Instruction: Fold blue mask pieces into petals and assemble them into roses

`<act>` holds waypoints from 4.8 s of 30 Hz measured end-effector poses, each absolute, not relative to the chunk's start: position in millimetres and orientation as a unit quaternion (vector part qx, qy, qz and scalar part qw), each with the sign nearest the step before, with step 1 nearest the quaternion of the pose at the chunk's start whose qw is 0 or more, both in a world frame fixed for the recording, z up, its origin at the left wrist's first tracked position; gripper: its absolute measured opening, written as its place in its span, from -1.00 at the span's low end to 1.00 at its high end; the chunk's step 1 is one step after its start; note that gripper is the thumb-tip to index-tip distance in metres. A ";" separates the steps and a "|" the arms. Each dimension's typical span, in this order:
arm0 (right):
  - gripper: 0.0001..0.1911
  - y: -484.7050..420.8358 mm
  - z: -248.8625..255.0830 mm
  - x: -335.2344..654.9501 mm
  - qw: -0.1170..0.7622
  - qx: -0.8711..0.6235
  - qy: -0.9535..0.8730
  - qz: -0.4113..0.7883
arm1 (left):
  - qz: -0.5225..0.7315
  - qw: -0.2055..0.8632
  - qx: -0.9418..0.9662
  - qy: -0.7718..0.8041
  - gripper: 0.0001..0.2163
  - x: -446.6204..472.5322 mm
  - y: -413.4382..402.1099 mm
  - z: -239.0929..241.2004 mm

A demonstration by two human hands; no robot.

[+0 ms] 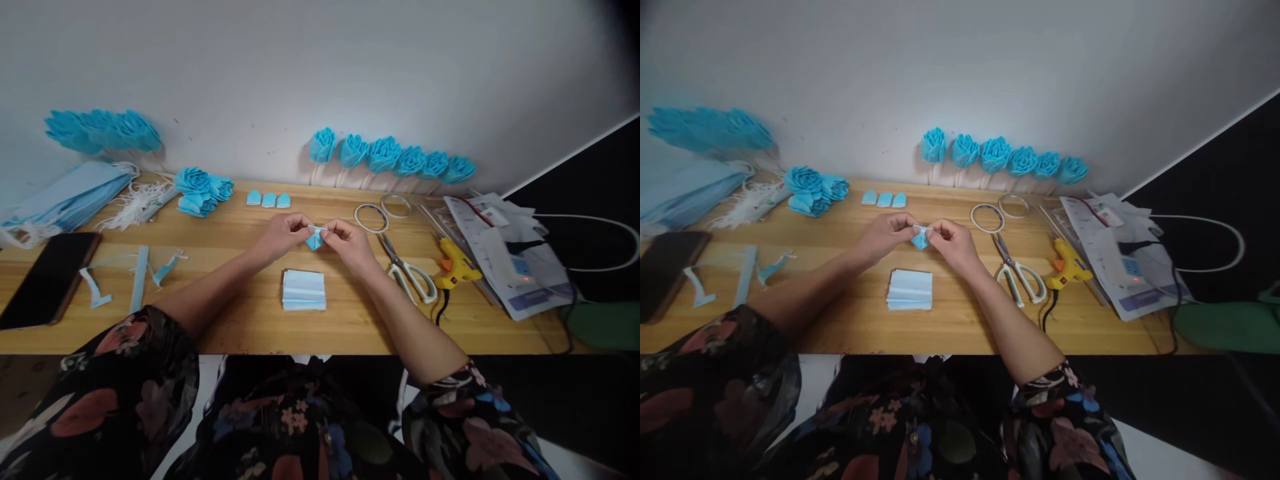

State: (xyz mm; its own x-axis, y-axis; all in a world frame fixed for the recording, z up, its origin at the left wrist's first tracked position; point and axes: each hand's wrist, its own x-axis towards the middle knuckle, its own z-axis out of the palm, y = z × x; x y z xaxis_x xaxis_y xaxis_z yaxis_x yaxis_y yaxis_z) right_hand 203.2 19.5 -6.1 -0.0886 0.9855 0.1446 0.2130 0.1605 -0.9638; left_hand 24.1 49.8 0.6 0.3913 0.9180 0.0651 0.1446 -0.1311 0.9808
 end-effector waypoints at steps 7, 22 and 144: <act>-0.79 20.6 -2.3 206.5 0.457 -0.498 -0.583 0.452 | 0.372 0.532 0.643 0.406 -0.84 21.4 52.2 1.4; -0.77 21.7 -4.6 209.1 0.478 -0.496 -0.601 0.405 | 0.443 0.432 0.654 0.436 -0.89 24.7 50.1 2.7; -0.72 27.6 -18.6 212.7 0.411 -0.520 -0.640 0.389 | 0.359 0.548 0.605 0.452 -0.77 15.6 53.9 0.2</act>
State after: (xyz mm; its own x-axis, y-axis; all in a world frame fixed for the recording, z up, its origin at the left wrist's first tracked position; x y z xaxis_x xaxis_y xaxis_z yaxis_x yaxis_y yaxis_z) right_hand 212.7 27.6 -18.6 -0.1211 0.9853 0.1205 0.3463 0.1557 -0.9251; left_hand 15.6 53.9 0.2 0.3338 0.9406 -0.0619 0.1537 0.0104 0.9881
